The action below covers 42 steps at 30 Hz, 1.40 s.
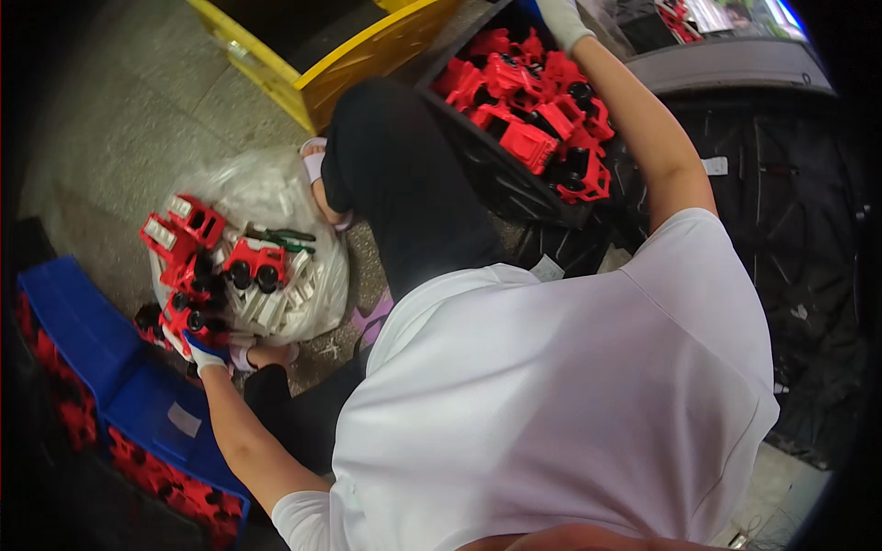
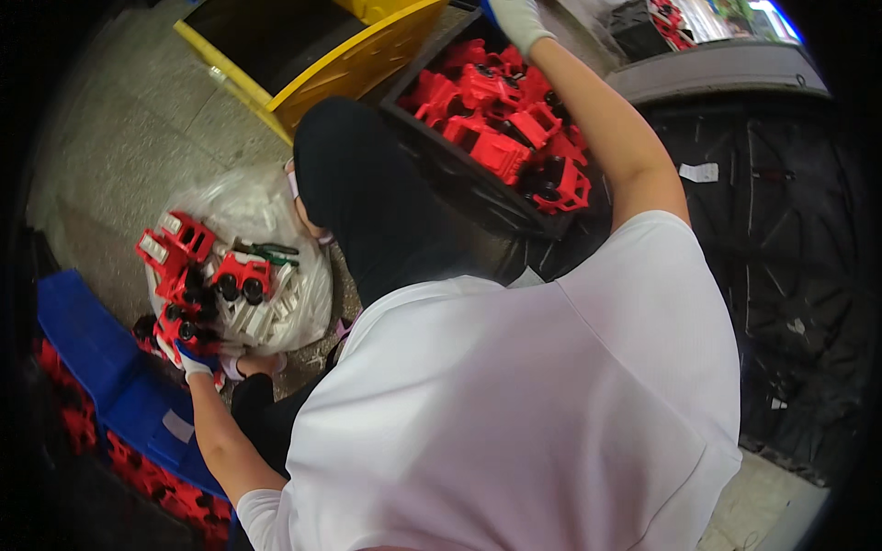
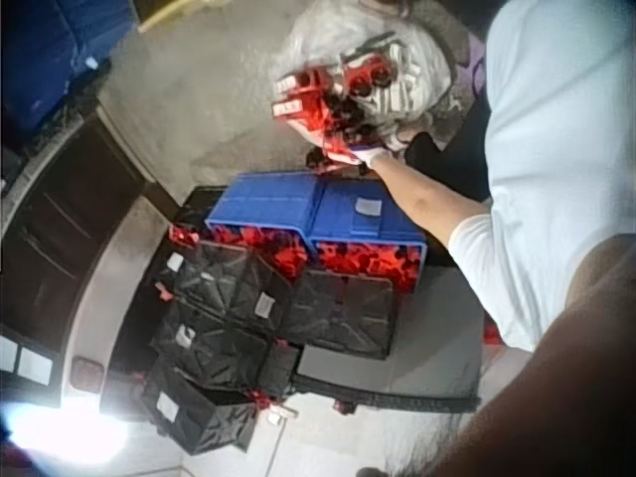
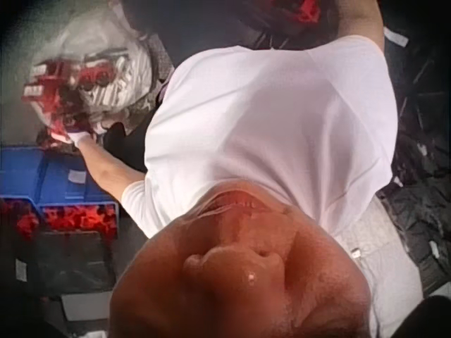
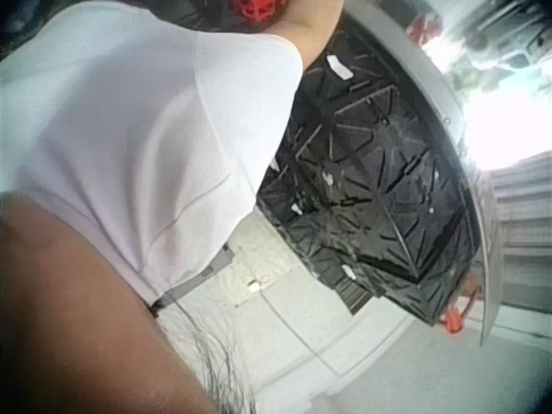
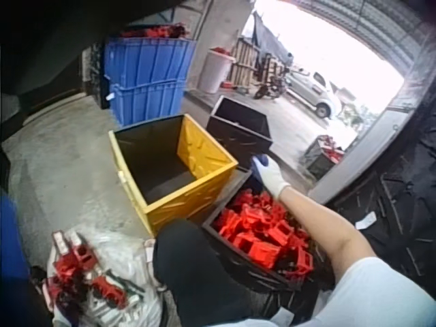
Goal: The person is assembling parts of red toy trucks by snapping white components into the chassis and using pliers to secure or trim parts.
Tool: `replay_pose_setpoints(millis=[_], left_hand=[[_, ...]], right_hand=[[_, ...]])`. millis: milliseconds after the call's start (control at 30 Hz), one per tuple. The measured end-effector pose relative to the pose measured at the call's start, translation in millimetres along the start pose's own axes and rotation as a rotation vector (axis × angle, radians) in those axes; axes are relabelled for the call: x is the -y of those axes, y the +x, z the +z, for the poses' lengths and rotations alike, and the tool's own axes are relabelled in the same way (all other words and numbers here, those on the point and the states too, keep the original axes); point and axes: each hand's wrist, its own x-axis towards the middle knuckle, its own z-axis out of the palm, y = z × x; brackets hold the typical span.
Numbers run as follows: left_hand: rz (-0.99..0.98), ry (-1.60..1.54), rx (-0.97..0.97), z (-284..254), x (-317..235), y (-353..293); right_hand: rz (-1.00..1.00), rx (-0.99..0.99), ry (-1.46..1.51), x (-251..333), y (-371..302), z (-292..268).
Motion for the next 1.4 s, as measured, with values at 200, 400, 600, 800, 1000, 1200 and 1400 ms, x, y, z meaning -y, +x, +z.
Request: replay_pose_setpoints(millis=[200,400,600,800,1000,1200,1400], left_hand=[[-0.450,-0.326,-0.187,156,-118,-45],[0.660,1.843,0.080,94,-137,-43],[0.413,0.934,-0.061,89,-151,-51],[0.679,1.121,-0.210,66,-127,-34],[0.698,1.184,-0.076,78,-159,-52],[0.224,-0.584,0.036,151,-200,-82],[0.155,-0.787,0.739,227,-243,-141]], right_hand=[[0.174,0.262,-0.936,-120,-37,-116],[0.316,0.667,-1.140,-109,-29,-101],[0.573,1.129,-0.862,-120,-64,-124],[-0.522,1.303,-1.026,-127,-110,-125],[-0.757,1.325,-0.919,-79,-74,-158],[-0.152,1.131,-0.984,109,-42,-170],[-0.894,0.644,-0.589,260,-117,-111]])
